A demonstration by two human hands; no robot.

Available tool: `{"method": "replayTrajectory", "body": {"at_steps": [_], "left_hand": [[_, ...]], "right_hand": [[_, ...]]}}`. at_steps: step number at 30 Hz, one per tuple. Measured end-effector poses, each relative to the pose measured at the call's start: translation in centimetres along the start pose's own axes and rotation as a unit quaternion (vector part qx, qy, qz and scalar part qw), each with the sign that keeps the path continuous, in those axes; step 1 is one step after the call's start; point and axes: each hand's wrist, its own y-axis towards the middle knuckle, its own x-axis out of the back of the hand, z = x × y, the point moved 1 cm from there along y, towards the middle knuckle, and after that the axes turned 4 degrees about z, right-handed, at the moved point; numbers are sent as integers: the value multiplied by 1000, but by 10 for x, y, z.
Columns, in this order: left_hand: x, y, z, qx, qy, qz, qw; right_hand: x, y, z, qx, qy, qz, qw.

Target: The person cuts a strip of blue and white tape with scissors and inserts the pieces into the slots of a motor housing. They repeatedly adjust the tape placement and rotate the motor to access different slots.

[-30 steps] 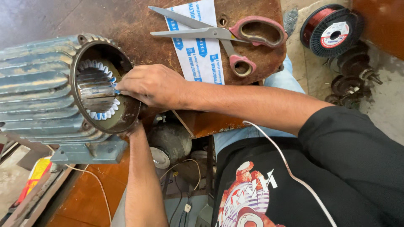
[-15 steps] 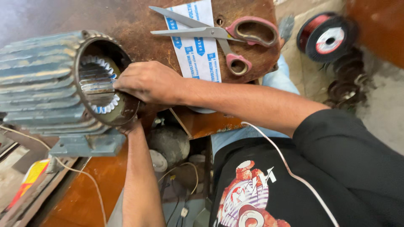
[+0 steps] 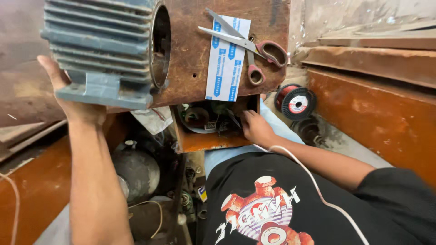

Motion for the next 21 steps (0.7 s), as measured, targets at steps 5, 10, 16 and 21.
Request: {"method": "replayTrajectory", "body": {"at_steps": [5, 10, 16, 21], "left_hand": [[8, 1, -8, 24, 2, 33, 999], [23, -2, -3, 88, 83, -2, 993], [9, -16, 12, -19, -35, -159, 986], [-114, -123, 68, -120, 100, -235, 959]], "right_hand": [[-39, 27, -15, -43, -138, 54, 988], [-82, 70, -37, -13, -215, 136, 967], [-53, 54, -9, -54, -203, 111, 971], [9, 18, 56, -30, 346, 10, 938]]}}
